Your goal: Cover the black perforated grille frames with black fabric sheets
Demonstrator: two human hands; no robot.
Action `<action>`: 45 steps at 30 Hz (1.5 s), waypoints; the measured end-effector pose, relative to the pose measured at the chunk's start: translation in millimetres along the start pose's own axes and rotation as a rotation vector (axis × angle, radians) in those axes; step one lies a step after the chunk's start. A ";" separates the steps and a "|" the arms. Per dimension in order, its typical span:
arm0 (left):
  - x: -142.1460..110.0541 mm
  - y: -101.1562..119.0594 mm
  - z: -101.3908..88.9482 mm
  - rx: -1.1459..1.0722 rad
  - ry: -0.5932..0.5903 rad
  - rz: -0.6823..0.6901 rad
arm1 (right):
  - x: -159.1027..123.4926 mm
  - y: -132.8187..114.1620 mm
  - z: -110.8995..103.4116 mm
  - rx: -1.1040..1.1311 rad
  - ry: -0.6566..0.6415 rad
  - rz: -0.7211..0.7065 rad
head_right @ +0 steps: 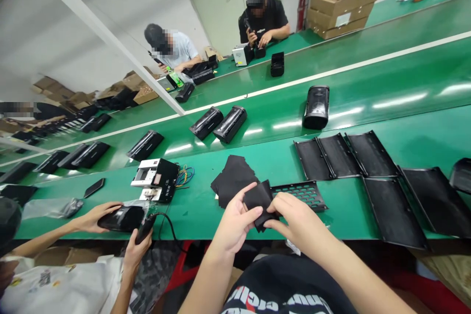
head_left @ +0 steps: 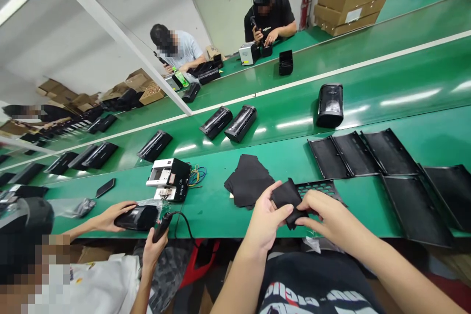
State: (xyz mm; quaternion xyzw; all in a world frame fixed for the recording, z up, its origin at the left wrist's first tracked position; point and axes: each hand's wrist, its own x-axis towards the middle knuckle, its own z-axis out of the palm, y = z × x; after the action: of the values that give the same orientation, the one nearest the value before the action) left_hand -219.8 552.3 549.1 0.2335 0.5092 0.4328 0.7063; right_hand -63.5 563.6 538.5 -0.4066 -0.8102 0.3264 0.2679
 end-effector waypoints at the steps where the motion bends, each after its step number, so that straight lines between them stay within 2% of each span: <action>1: -0.1 0.1 -0.5 -0.021 -0.015 -0.007 | 0.5 2.0 1.7 -0.004 0.004 -0.024; 5: -0.1 1.3 -2.4 -0.056 -0.032 -0.031 | 2.2 7.0 2.6 -0.015 0.010 -0.111; 8: 0.1 1.5 -4.7 -0.044 -0.052 -0.046 | 3.1 6.8 2.1 0.000 0.008 -0.114; 11: 1.1 0.3 -6.3 -0.056 -0.067 -0.042 | 4.5 6.8 3.3 0.012 0.010 -0.078; 15: 4.2 -1.1 -6.7 -0.066 -0.015 -0.046 | 7.0 8.7 5.5 0.012 0.009 -0.046; 22: 10.7 2.7 -8.8 -0.077 -0.026 -0.115 | 9.9 12.5 8.3 0.252 0.090 0.111; 27: 15.6 0.0 -11.5 -0.154 -0.089 -0.138 | 7.5 17.5 15.2 0.356 0.156 0.217; 34: 23.6 -6.5 -20.2 -0.218 -0.127 -0.148 | 1.7 22.9 20.1 0.468 0.296 0.252; 40: 34.9 -13.8 -35.6 -0.164 -0.017 -0.159 | 2.7 43.1 17.7 0.640 0.475 0.465; 43: 41.5 -19.0 -45.6 -0.046 0.068 -0.080 | 5.2 62.3 18.7 0.729 0.584 0.517; 45: 45.1 -20.5 -53.5 -0.001 0.127 -0.026 | 7.3 76.6 17.8 0.878 0.704 0.535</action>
State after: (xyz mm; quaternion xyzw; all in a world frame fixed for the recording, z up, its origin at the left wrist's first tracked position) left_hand -256.6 574.0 490.0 0.1985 0.5557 0.4378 0.6783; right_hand -42.7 599.2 471.1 -0.5307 -0.3335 0.5314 0.5698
